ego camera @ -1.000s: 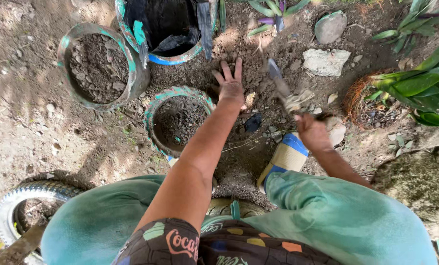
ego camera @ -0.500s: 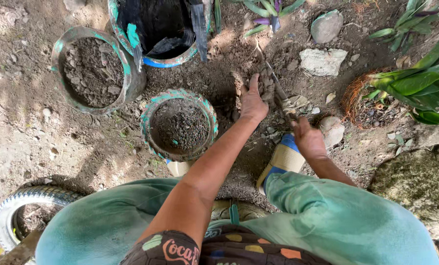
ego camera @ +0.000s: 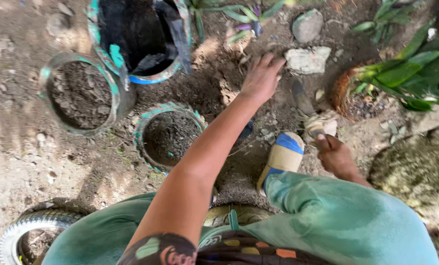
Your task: The person fills small pots with soil using a hand trowel, and then digs a small hole in the ground to transplant one of the plants from a larger container.
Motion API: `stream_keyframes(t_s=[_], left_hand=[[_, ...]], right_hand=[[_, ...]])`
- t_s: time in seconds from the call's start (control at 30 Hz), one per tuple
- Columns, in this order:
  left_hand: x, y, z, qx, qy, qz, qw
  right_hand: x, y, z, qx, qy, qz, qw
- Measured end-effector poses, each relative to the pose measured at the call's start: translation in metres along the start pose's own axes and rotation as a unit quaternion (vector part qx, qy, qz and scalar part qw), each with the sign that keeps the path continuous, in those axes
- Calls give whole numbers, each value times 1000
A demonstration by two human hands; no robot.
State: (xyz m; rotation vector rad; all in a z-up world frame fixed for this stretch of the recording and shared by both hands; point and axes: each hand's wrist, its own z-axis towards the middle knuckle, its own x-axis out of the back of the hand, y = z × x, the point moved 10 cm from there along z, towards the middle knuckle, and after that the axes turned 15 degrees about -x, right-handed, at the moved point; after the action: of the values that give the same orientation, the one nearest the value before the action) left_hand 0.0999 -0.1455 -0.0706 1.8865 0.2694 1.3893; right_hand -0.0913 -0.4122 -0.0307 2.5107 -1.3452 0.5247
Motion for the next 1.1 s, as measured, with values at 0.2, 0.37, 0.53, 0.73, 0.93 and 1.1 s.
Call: stream_keyframes(t_s=[0.2, 0.37, 0.53, 0.73, 0.93, 1.1], left_hand=[[-54, -4, 62, 155, -43, -6, 987], [-61, -5, 46, 305, 54, -167, 936], [-52, -17, 39, 324, 61, -213, 920], [-29, 39, 89, 262, 48, -342, 901], [34, 44, 150, 119, -4, -397, 910], [56, -58, 67, 102, 2, -105, 989]], right_hand=[[-46, -23, 1, 25, -6, 22, 999], [-46, -31, -9, 3, -55, 61, 997], [-48, -31, -12, 15, -80, 92, 992], [-55, -17, -2, 10, -144, 200, 969], [-7, 26, -8, 45, 22, -4, 999], [-33, -46, 50, 211, 44, -76, 974]])
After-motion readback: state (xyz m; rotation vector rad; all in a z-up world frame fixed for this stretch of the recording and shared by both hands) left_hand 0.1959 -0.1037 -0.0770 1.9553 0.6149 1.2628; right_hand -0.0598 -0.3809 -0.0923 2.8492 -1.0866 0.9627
